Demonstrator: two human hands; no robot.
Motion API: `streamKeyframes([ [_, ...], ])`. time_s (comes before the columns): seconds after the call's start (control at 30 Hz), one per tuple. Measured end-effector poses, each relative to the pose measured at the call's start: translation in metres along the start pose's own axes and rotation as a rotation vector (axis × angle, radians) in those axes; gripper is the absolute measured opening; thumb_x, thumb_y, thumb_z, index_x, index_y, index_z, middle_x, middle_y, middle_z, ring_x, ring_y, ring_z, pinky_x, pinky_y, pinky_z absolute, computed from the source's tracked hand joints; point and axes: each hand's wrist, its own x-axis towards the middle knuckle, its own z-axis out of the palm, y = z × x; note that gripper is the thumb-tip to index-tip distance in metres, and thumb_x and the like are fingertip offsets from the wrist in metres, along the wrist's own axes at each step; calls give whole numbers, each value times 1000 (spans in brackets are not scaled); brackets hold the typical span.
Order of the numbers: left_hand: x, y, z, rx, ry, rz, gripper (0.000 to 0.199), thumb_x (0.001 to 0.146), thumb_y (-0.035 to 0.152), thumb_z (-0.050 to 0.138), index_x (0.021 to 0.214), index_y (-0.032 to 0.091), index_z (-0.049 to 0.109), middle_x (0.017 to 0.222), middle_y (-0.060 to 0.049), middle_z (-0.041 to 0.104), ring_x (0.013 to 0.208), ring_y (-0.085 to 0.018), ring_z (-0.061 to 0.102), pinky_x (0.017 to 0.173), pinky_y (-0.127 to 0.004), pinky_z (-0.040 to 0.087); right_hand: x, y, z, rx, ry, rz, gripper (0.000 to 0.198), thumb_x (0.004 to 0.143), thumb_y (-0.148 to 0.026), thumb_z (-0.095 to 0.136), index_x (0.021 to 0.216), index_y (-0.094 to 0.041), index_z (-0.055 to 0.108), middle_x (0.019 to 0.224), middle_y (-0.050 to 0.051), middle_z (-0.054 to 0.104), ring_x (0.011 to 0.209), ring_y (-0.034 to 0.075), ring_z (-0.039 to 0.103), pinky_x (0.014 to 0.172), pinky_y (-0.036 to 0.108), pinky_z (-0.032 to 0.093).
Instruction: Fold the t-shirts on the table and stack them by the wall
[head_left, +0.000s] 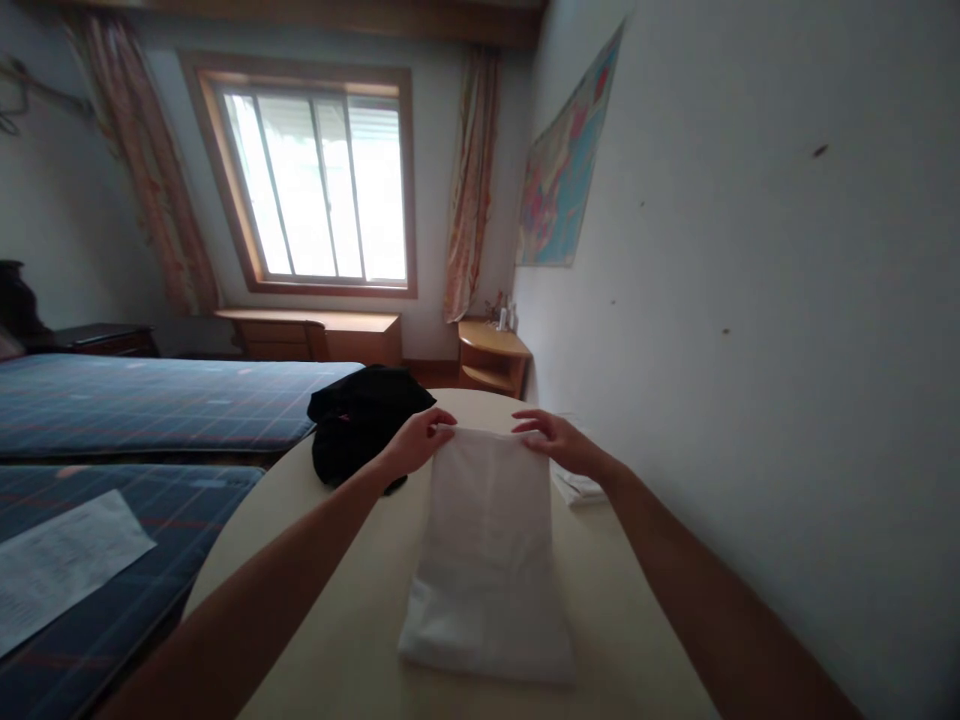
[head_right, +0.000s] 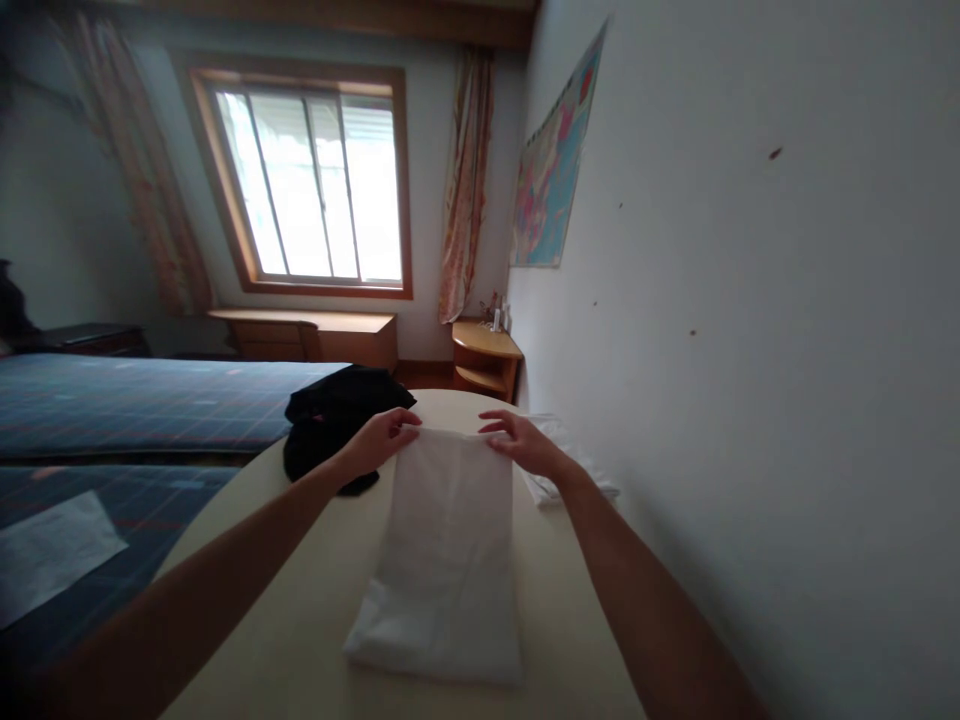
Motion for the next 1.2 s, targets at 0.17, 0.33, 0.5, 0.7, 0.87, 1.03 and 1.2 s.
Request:
streamKeyframes([
  [0.17, -5, -71, 41, 9, 69, -170, 44, 76, 14, 64, 119, 11, 57, 108, -11, 63, 66, -10, 57, 60, -23, 49, 10, 64, 35, -223, 140, 123, 60, 77, -12, 58, 136, -12, 49, 135, 18, 56, 118, 22, 58, 100, 41, 48],
  [0.33, -23, -97, 53, 11, 91, -170, 61, 74, 6, 62, 133, 16, 49, 129, -11, 56, 77, -10, 60, 72, -25, 54, 1, 92, 50, -331, 150, 70, 56, 74, -7, 53, 129, -15, 57, 133, 12, 60, 125, 21, 54, 112, 41, 39],
  [0.5, -20, -95, 51, 28, 159, -151, 52, 80, 6, 55, 130, 19, 52, 136, -10, 50, 81, -11, 61, 78, -27, 54, 7, 93, 53, -329, 315, 36, 45, 77, -8, 45, 115, -18, 65, 122, 7, 64, 118, 20, 58, 110, 40, 40],
  [0.7, -32, -89, 51, 47, 199, -178, 50, 82, 9, 57, 131, 16, 50, 142, -15, 45, 83, -13, 64, 86, -33, 54, 2, 102, 68, -429, 328, 13, 54, 79, -19, 53, 133, -17, 53, 147, 14, 44, 144, 25, 34, 121, 45, 25],
  [0.87, -63, -82, 39, 39, 110, -199, 56, 80, 15, 58, 135, 18, 45, 135, -12, 54, 72, -10, 62, 74, -28, 55, -33, 93, 75, -572, 321, -5, 55, 85, -25, 49, 139, -14, 44, 151, 18, 37, 147, 27, 27, 121, 48, 24],
  [1.03, -100, -72, 27, 53, 20, -241, 59, 74, 26, 64, 130, 20, 47, 128, -11, 57, 63, -7, 59, 64, -26, 52, -89, 59, 88, -660, 315, 66, 34, 87, -31, 53, 118, -18, 56, 125, 14, 59, 122, 28, 53, 105, 45, 42],
  [1.2, -136, -48, 15, 133, -156, -423, 42, 79, 41, 61, 114, 20, 49, 83, 1, 63, 55, -11, 57, 50, -22, 41, -142, 16, 97, -773, 191, 294, 29, 91, -46, 53, 78, -21, 60, 87, 8, 67, 85, 23, 62, 79, 34, 44],
])
